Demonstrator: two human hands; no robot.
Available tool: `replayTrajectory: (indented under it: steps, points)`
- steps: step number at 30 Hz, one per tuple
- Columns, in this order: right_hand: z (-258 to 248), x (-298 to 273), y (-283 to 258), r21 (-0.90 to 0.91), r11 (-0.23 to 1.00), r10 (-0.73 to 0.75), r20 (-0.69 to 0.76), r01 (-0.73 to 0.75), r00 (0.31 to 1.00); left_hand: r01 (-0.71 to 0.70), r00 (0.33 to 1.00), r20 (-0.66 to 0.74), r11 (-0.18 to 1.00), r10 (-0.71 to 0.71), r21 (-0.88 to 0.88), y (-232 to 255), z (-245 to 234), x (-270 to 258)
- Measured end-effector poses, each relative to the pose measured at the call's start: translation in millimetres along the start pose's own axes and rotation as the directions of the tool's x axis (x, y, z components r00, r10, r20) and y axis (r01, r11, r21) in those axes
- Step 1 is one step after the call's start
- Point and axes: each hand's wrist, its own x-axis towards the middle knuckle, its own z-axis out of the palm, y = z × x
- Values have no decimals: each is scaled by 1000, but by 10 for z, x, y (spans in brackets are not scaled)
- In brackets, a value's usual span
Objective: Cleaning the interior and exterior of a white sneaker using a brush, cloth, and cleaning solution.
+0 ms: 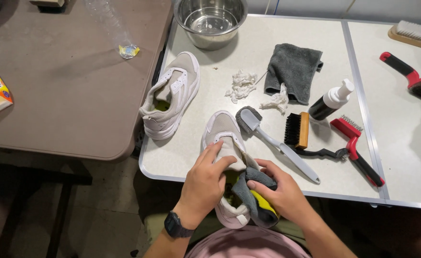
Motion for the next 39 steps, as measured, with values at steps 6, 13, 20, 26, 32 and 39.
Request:
replayTrajectory:
  steps: [6,13,20,26,32,39]
  points:
    - [-393,156,218,681,721,145,-333,131,932,35,998,-45,959,-50,-280,-144,-88,3]
    - [88,419,154,301,864,-269,-404,405,874,251,968,82,886,-238,-389,-180,-154,-27]
    - [395,414,133,-19,691,-720,72,723,690,202,965,-95,926,-243,-320,-323,-22,-30]
    - [240,232,383,153,736,-676,127,660,726,231,964,-35,892,-265,-388,-322,-141,-1]
    - [153,501,283,53,838,-449,-499,544,741,236,961,-33,873,-276,-427,-145,-307,63]
    - [579,548,281,-81,618,-777,-220,782,590,264,948,-46,862,-314,-434,-126,-252,63]
